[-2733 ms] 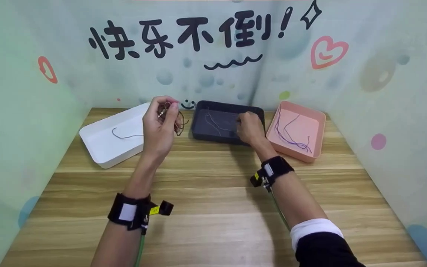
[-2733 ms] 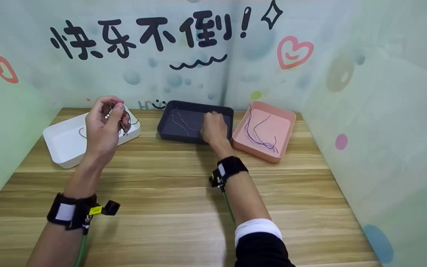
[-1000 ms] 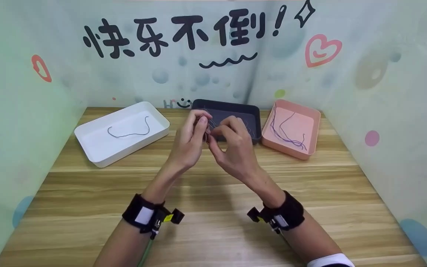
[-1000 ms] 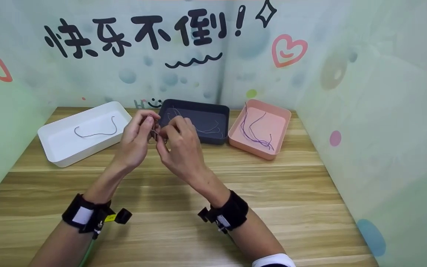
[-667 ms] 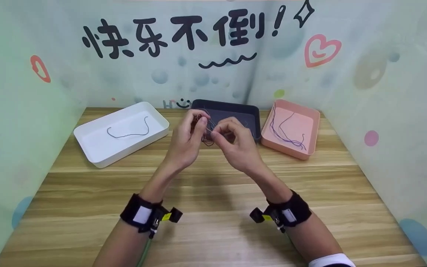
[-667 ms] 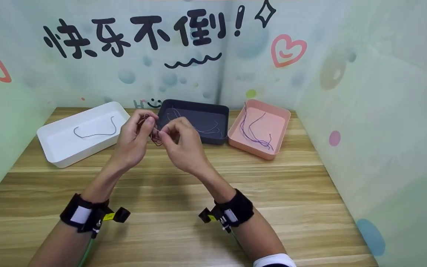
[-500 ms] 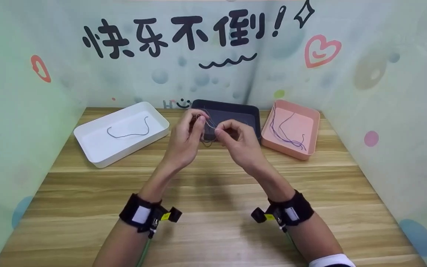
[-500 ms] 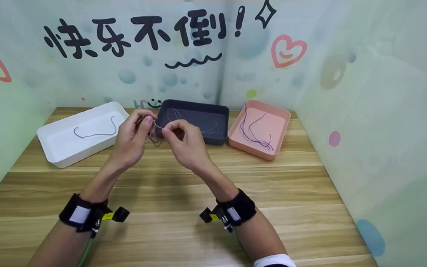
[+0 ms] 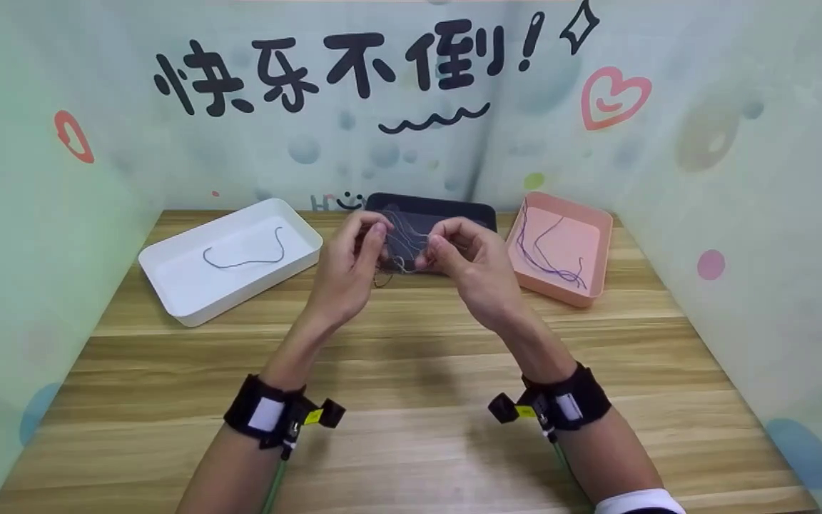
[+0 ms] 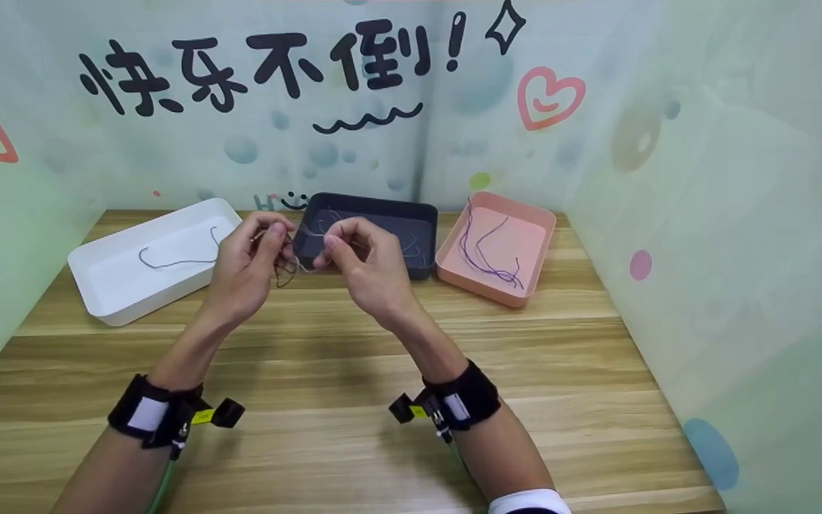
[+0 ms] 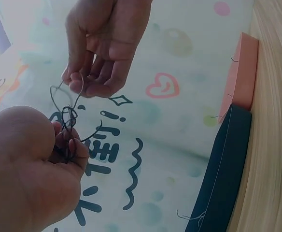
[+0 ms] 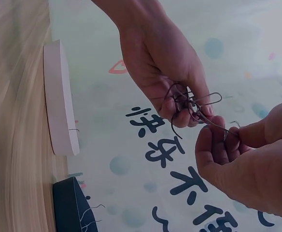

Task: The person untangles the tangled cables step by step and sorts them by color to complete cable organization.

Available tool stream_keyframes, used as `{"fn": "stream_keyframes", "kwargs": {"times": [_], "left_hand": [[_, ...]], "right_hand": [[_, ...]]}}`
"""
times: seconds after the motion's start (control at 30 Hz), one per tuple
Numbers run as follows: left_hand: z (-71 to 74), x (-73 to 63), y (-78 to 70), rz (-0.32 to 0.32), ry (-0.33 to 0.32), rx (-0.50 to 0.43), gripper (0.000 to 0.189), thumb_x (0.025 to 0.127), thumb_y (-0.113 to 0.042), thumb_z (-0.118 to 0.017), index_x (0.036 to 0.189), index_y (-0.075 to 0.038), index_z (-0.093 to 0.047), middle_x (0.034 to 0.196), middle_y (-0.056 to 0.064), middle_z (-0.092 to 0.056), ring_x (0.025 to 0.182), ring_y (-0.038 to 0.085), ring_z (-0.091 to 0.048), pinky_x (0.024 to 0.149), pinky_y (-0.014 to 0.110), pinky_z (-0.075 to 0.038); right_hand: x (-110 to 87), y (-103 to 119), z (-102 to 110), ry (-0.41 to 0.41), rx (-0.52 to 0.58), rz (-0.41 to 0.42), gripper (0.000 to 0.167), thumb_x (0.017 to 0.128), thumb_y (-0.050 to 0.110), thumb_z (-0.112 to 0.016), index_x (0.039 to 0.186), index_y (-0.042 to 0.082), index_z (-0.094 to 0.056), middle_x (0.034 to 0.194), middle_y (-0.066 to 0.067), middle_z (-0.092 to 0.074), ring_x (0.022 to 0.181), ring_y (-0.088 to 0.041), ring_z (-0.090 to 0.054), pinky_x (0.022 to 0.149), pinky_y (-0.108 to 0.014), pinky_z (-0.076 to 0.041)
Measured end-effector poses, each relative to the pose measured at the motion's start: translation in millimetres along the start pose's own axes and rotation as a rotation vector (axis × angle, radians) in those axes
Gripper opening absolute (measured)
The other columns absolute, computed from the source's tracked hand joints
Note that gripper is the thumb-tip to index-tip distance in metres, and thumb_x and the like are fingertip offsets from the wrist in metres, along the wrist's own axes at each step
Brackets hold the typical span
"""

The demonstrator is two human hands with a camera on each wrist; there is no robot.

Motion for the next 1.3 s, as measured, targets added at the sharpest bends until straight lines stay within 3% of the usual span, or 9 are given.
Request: {"fn": "stream_keyframes", "kwargs": {"times": [0.17, 0.3, 0.5, 0.63, 0.73, 0.8, 1.0, 1.1, 1.3], "left_hand": [[7.0, 0.8, 0.8, 0.027, -0.003, -0.007, 0.027, 0.121, -0.018, -0.051, 0.126, 0.001, -0.069, 0.095, 0.011, -0.063, 0.086, 0.03, -0.061, 0.069, 0.023, -0.052], [9.2, 1.6, 1.6, 0.024, 0.001, 0.017, 0.028, 0.121, -0.02, -0.052, 0.124, 0.001, -0.07, 0.097, 0.018, -0.061, 0.086, 0.023, -0.058, 0.073, 0.023, -0.048], [11.1, 2.8, 2.8, -0.001, 0.0, 0.051, 0.029, 0.121, -0.019, -0.052, 0.122, 0.001, -0.073, 0.093, 0.002, -0.057, 0.083, 0.023, -0.056, 0.072, 0.023, -0.045], [13.4, 2.0, 1.8, 0.01, -0.013, 0.071, 0.029, 0.121, -0.021, -0.052, 0.122, -0.002, -0.074, 0.102, 0.003, -0.063, 0.092, 0.022, -0.058, 0.081, 0.025, -0.048], [14.5, 1.4, 0.8, 0.033, -0.009, 0.084, 0.028, 0.121, -0.022, -0.054, 0.122, -0.004, -0.075, 0.112, 0.008, -0.069, 0.1, 0.019, -0.06, 0.089, 0.027, -0.05], [14.1, 1.2, 0.6, 0.049, 0.023, 0.084, 0.027, 0.12, -0.022, -0.056, 0.121, -0.004, -0.075, 0.117, 0.009, -0.072, 0.102, 0.018, -0.061, 0.09, 0.027, -0.052], [14.2, -1.0, -0.7, 0.093, 0.217, 0.075, 0.02, 0.109, -0.029, -0.076, 0.116, -0.01, -0.077, 0.103, 0.005, -0.069, 0.084, 0.019, -0.061, 0.071, 0.023, -0.052], [15.0, -1.9, -1.3, 0.096, 0.315, 0.132, 0.022, 0.105, -0.031, -0.083, 0.111, -0.011, -0.078, 0.1, 0.003, -0.067, 0.082, 0.018, -0.06, 0.069, 0.022, -0.05], [17.3, -3.7, -5.0, 0.089, 0.464, 0.276, 0.022, 0.102, -0.035, -0.086, 0.106, -0.013, -0.082, 0.099, 0.002, -0.064, 0.086, 0.016, -0.056, 0.073, 0.024, -0.046]], "right_hand": [[1.1, 0.9, 4.5, -0.002, 0.035, 0.025, 0.008, 0.113, -0.001, -0.061, 0.109, -0.007, -0.063, 0.093, -0.005, -0.067, 0.083, -0.016, -0.071, 0.084, -0.031, -0.07], [1.6, 2.0, 6.6, -0.005, 0.023, 0.037, 0.007, 0.114, 0.001, -0.062, 0.108, -0.002, -0.064, 0.087, -0.005, -0.063, 0.079, -0.017, -0.067, 0.077, -0.029, -0.068], [3.2, 3.3, 10.8, -0.037, -0.074, 0.098, 0.012, 0.113, -0.001, -0.062, 0.104, 0.007, -0.066, 0.082, -0.003, -0.062, 0.07, -0.018, -0.063, 0.066, -0.027, -0.061], [4.6, 3.6, 13.2, -0.102, -0.142, 0.133, 0.011, 0.112, -0.002, -0.063, 0.104, 0.003, -0.067, 0.08, -0.002, -0.063, 0.066, -0.02, -0.062, 0.063, -0.026, -0.059], [5.4, 3.7, 13.8, -0.133, -0.126, 0.139, 0.01, 0.111, -0.003, -0.063, 0.103, 0.001, -0.067, 0.078, -0.002, -0.063, 0.066, -0.02, -0.064, 0.064, -0.027, -0.062], [5.7, 3.4, 14.0, -0.143, -0.095, 0.133, 0.011, 0.112, -0.003, -0.064, 0.102, 0.001, -0.067, 0.078, -0.003, -0.063, 0.068, -0.018, -0.065, 0.065, -0.029, -0.065], [5.8, 2.8, 13.6, -0.163, -0.037, 0.116, 0.009, 0.112, -0.001, -0.064, 0.104, 0.002, -0.067, 0.084, -0.003, -0.064, 0.074, -0.016, -0.066, 0.07, -0.03, -0.067], [6.0, 2.0, 14.9, -0.162, -0.043, 0.113, 0.006, 0.112, 0.0, -0.064, 0.107, -0.001, -0.067, 0.087, -0.003, -0.066, 0.078, -0.016, -0.067, 0.074, -0.03, -0.067], [5.7, 2.4, 17.7, -0.17, -0.062, 0.107, 0.005, 0.111, 0.002, -0.068, 0.11, -0.002, -0.071, 0.089, -0.002, -0.07, 0.081, -0.015, -0.066, 0.076, -0.027, -0.062]]}}
Point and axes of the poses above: each hand's wrist, its own x-axis towards the middle knuckle, its own z-axis out of the back of the hand, y = z × x, the point moved 1 cm from there along x, towards the middle knuckle
